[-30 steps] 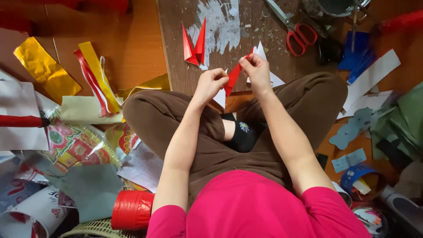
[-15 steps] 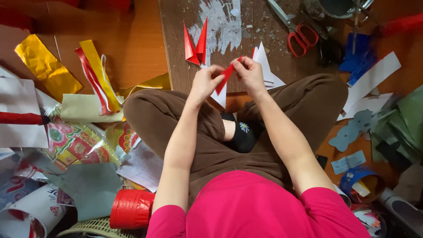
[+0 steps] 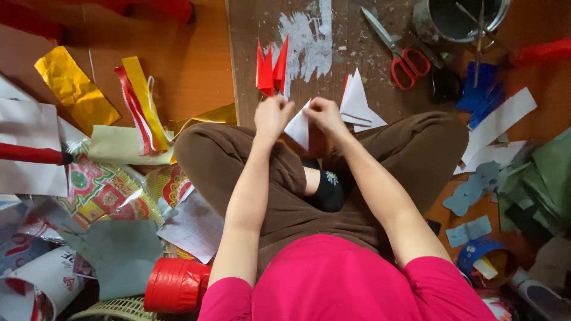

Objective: Fold and assemble red and white paper components to create a decorative item

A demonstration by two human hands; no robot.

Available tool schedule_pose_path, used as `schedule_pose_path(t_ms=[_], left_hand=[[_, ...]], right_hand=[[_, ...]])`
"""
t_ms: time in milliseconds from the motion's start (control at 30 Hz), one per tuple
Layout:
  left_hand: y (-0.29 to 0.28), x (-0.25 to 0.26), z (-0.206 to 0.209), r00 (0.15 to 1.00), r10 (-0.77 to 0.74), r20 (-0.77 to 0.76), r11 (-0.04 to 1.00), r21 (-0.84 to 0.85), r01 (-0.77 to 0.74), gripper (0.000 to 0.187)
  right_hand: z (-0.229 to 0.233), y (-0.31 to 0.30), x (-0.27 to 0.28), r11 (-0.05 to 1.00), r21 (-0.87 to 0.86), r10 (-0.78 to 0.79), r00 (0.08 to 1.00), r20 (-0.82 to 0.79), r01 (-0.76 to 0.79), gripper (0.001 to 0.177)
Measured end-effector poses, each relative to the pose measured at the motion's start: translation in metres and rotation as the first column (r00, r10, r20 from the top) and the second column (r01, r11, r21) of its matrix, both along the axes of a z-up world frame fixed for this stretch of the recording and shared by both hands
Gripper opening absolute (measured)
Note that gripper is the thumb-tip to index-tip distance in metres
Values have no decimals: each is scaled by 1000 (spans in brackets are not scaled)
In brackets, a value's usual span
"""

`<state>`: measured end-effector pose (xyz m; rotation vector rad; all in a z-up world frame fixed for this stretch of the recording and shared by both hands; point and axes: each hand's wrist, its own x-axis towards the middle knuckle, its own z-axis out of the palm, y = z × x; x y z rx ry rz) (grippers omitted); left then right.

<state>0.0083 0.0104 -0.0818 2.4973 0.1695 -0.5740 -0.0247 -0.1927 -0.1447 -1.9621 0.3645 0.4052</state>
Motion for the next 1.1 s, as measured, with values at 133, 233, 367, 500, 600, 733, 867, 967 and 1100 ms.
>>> schedule_pose_path(t_ms=[133, 233, 367, 500, 600, 733, 867, 967, 1100], left_hand=[[1, -4, 14, 995, -61, -75, 997, 51, 65, 70], [-10, -2, 53, 988, 2, -158, 965, -258, -43, 71], [-16, 0, 54, 919, 351, -178, 498, -796, -344, 19], [-16, -2, 67, 905, 359, -227, 423, -825, -375, 19], [-20, -2, 88, 910, 347, -228, 413, -834, -366, 19], [-20, -1, 95, 918, 362, -162, 468, -820, -329, 17], [-17, -3, 117, 946, 303, -117, 488, -833, -260, 11], [-16, -1, 115, 955, 275, -110, 483, -843, -237, 13], [-4, 2, 113, 970, 215, -113, 515, -831, -211, 28]], right_hand=[[96, -12, 14, 920, 372, -190, 971, 147, 124, 6], [98, -20, 14, 635, 743, -351, 936, 34, 211, 8], [111, -12, 12, 654, 727, -369, 927, 68, 207, 10], [120, -11, 13, 705, 679, -369, 923, 105, 205, 10], [110, -16, 14, 734, 641, -381, 917, 116, 224, 11], [105, -24, 15, 725, 650, -392, 912, 118, 228, 10], [108, -36, 15, 751, 630, -371, 915, 157, 196, 8], [126, -45, 16, 792, 596, -289, 941, 174, 133, 9], [144, -54, 16, 810, 585, -171, 971, 166, 43, 9]])
